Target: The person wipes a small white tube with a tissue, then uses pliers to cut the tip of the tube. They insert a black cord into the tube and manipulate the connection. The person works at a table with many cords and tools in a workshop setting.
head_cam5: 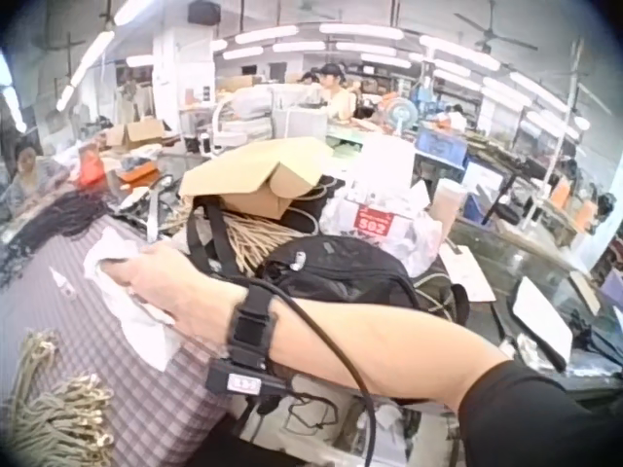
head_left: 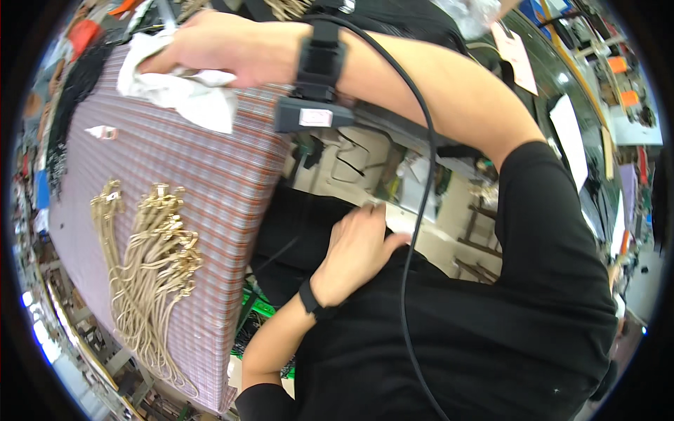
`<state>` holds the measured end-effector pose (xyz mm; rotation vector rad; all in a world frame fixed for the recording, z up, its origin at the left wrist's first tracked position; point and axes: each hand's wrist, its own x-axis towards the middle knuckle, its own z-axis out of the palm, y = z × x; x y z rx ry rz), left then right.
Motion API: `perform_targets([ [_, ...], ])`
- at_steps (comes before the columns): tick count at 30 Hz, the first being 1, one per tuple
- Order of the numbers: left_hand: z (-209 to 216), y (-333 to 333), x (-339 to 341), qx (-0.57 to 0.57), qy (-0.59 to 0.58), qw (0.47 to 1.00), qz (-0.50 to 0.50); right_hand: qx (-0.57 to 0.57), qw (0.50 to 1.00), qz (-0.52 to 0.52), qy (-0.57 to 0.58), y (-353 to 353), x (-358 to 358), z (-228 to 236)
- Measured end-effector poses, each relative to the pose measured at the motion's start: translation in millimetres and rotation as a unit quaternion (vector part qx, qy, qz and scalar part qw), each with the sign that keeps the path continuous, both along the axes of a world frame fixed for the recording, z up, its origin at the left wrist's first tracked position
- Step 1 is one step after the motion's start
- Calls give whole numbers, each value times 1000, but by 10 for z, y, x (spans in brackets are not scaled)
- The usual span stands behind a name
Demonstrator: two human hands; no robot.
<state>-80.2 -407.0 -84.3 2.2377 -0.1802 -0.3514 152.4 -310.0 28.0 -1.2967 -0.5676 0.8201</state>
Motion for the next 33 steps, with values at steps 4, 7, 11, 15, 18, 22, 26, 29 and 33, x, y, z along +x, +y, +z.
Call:
perform_targets([
  [4, 686, 756, -501, 11, 27, 997, -66, 135, 986, 45, 89, 47, -12, 107],
  [7, 1503, 1350, -781, -45, 115, 991, -61, 262, 942, 99, 188, 320, 66, 156],
  [11, 1971, 2291, -703, -33, 45, 967, 248, 308, 930, 74, 186, 705, 124, 272],
  [15, 1453, 3495, -505, 37, -142, 862, 485, 318, 916, 86, 230, 1291, -37, 336],
  [18, 979, 4154, 34, 76, -174, 829, 527, 291, 928, 55, 228, 1477, 127, 283],
  [22, 710, 4525, 576, 200, -236, 815, 491, 317, 907, 113, 253, 1668, 344, -111],
  [26, 363, 4593, 692, 93, -195, 853, 474, 257, 926, 163, 224, 1562, 401, -464],
  [29, 376, 4776, 792, 44, -226, 862, 452, 276, 923, 148, 225, 1758, 556, -402],
  [33, 367, 4749, 745, 59, -215, 861, 458, 263, 927, 150, 220, 1682, 517, -433],
])
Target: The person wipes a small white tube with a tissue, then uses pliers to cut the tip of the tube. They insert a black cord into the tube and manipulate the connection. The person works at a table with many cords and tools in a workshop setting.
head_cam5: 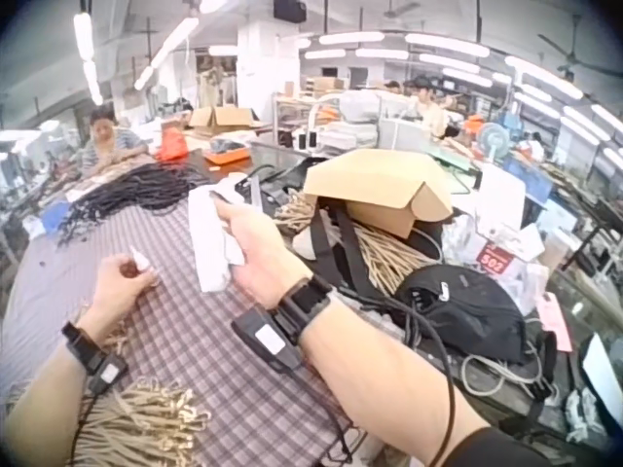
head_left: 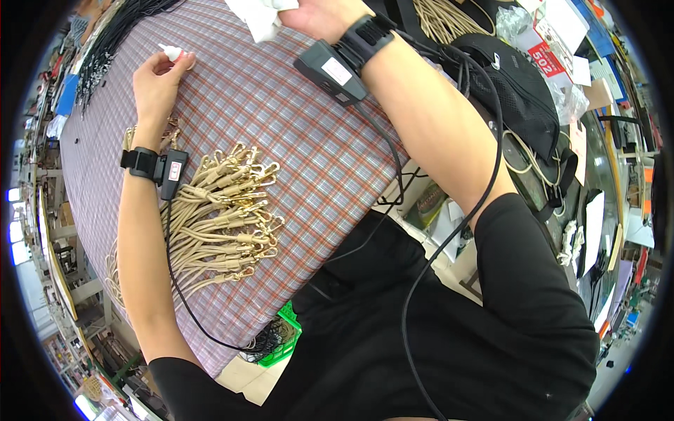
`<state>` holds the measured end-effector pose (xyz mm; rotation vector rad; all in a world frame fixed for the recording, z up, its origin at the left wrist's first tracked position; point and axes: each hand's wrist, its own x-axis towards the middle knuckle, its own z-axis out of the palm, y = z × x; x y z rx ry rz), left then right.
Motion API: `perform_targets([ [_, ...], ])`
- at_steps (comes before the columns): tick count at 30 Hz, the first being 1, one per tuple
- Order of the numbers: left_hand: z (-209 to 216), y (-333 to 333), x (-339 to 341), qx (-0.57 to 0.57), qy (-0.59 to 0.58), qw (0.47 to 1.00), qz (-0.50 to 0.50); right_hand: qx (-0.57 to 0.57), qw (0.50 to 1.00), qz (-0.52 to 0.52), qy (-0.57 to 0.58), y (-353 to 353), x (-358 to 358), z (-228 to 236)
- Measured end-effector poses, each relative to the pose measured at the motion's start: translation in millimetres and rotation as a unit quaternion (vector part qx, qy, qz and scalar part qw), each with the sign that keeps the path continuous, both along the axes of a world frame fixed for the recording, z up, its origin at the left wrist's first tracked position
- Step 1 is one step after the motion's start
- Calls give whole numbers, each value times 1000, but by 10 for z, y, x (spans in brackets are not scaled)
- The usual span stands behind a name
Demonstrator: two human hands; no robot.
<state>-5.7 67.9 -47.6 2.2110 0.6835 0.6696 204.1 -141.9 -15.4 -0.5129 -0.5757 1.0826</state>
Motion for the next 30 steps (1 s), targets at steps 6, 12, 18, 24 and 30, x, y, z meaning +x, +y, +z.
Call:
perform_targets([
  [6, 333, -475, -284, 27, -12, 1000, 4, -7, 998, -25, -51, -108, -196, 116],
  [12, 619, -935, -553, -14, -14, 999, -47, -101, 990, -29, -93, -119, -539, 223],
  [18, 712, -1077, -596, -5, -46, 997, -55, -124, 983, 5, -132, -150, -538, 184],
  [24, 629, -1092, -599, 1, -75, 995, -58, -130, 982, -23, -134, -154, -582, 228],
  [30, 581, -1091, -584, 9, -73, 995, -68, -130, 977, -27, -164, -165, -537, 223],
])
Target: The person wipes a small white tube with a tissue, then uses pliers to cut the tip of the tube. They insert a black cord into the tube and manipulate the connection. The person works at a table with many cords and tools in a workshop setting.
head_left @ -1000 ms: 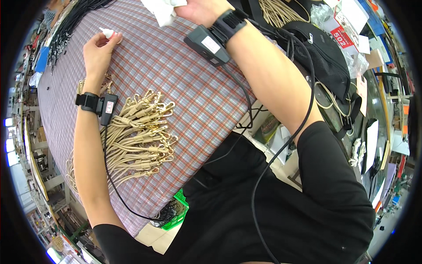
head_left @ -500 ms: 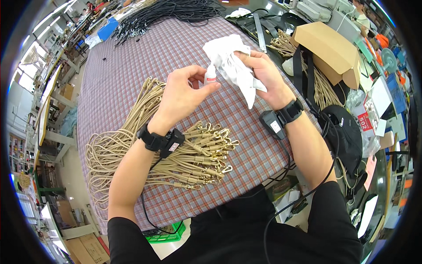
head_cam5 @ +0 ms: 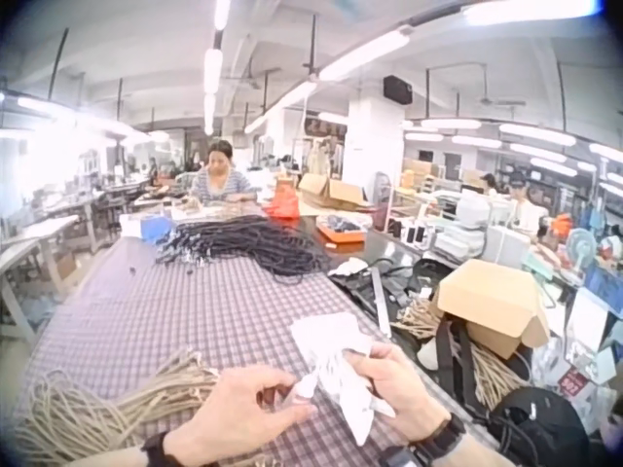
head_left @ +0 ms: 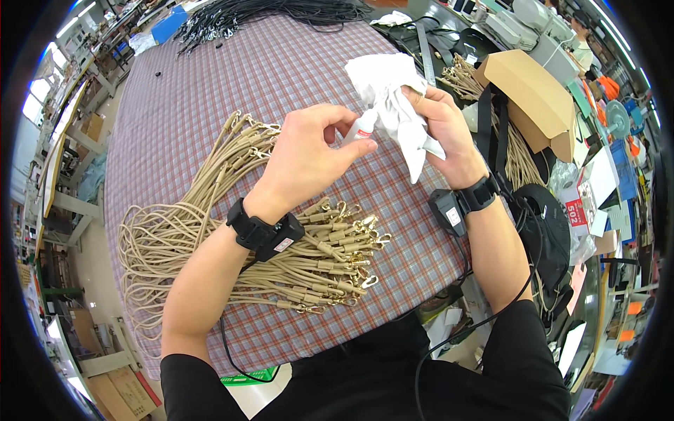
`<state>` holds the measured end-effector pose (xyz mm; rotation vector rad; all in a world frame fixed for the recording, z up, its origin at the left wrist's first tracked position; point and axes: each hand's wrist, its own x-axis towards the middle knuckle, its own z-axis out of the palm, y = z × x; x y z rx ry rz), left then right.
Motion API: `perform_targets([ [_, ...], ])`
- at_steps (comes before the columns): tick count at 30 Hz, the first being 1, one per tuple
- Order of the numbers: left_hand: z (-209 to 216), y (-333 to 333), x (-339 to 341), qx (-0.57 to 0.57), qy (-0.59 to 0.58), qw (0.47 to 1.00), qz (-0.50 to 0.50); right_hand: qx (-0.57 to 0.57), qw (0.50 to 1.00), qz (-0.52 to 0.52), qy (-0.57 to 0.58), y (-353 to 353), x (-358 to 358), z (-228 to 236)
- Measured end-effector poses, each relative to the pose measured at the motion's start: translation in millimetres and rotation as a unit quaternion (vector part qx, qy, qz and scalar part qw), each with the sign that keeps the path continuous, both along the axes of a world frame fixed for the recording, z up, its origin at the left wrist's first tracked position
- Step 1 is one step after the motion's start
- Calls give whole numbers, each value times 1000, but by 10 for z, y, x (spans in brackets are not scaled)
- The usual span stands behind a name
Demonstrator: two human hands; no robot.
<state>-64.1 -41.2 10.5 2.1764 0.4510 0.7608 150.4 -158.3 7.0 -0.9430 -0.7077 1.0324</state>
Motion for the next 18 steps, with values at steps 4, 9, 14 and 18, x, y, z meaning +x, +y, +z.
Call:
perform_targets([
  [4, -6, 25, -22, 18, -4, 1000, 2, -1, 1000, 9, -14, -4, -5, 6],
  [9, -24, 38, -6, 19, -5, 1000, 1, -24, 998, 19, -57, -51, 8, 68],
  [14, -31, 32, -3, 33, -7, 999, 8, -15, 998, 45, -48, -71, 52, 53],
  [18, -24, 24, -7, 32, -11, 999, 0, -25, 997, 31, -61, -81, 50, 49],
])
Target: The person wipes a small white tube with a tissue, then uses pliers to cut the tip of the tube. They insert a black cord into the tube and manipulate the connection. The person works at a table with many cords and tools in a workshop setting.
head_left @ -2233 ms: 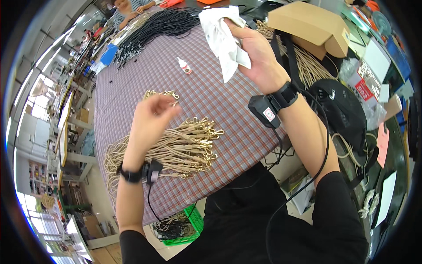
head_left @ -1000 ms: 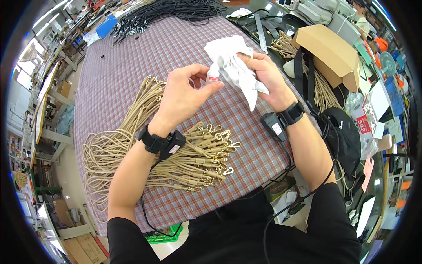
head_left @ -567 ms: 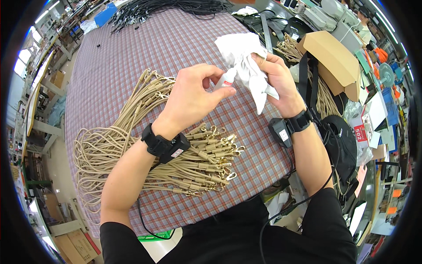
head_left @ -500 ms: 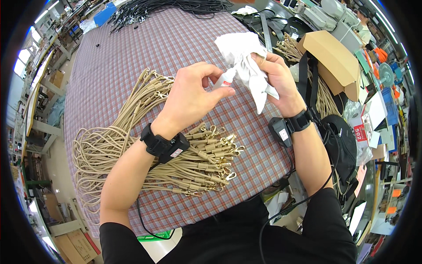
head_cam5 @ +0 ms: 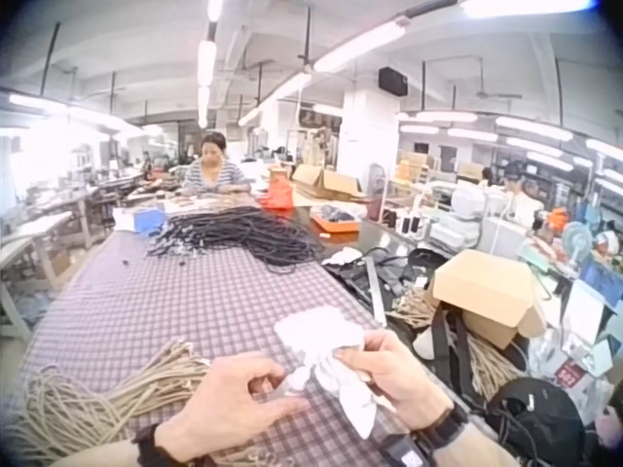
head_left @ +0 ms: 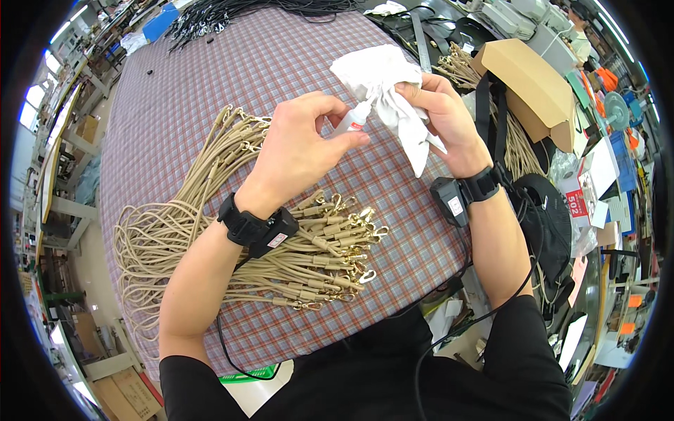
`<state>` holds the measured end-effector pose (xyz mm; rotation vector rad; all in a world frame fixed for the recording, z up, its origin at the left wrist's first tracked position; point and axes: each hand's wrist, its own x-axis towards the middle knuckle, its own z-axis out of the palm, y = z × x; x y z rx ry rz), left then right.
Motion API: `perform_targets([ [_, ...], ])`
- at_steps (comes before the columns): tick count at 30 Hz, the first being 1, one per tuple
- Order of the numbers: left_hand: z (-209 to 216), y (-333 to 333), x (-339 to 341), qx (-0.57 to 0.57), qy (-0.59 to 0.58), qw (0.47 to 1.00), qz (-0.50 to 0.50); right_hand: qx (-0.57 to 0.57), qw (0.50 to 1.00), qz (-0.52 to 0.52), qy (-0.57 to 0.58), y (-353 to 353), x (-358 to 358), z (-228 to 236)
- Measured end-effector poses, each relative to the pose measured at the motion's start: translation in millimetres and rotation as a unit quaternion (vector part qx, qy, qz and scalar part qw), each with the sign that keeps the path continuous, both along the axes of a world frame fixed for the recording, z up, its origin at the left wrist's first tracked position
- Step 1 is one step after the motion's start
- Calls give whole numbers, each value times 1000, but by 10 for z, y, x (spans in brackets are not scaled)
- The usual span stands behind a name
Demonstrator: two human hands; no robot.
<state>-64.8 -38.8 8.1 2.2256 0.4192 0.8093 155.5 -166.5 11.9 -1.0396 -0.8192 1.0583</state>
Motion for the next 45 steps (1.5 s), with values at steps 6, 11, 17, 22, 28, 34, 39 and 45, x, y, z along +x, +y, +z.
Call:
perform_targets([
  [6, -8, 28, 2, 16, 2, 1000, -6, -5, 1000, -9, -16, 0, -21, 28],
  [11, -25, 8, -2, 18, -7, 1000, 2, 1, 1000, -2, -24, 3, 5, 9],
  [17, -42, 27, 4, 22, -18, 1000, -10, -3, 999, -16, -41, -13, 41, 9],
  [22, -39, 30, -7, 35, -3, 999, -15, -3, 999, -3, -39, -19, 41, 29],
  [28, -39, 33, -18, 47, 25, 998, -33, 7, 992, 1, -123, -33, 80, 34],
  [34, -134, 70, -16, 45, 22, 998, -47, 23, 954, -18, -298, -45, 20, 119],
  [39, -172, 108, 7, 5, 34, 998, -51, 75, 879, -61, -467, -25, -71, 151],
  [45, -257, 168, 16, -97, 63, 991, -61, 121, 813, -116, -557, 42, -380, 150],
])
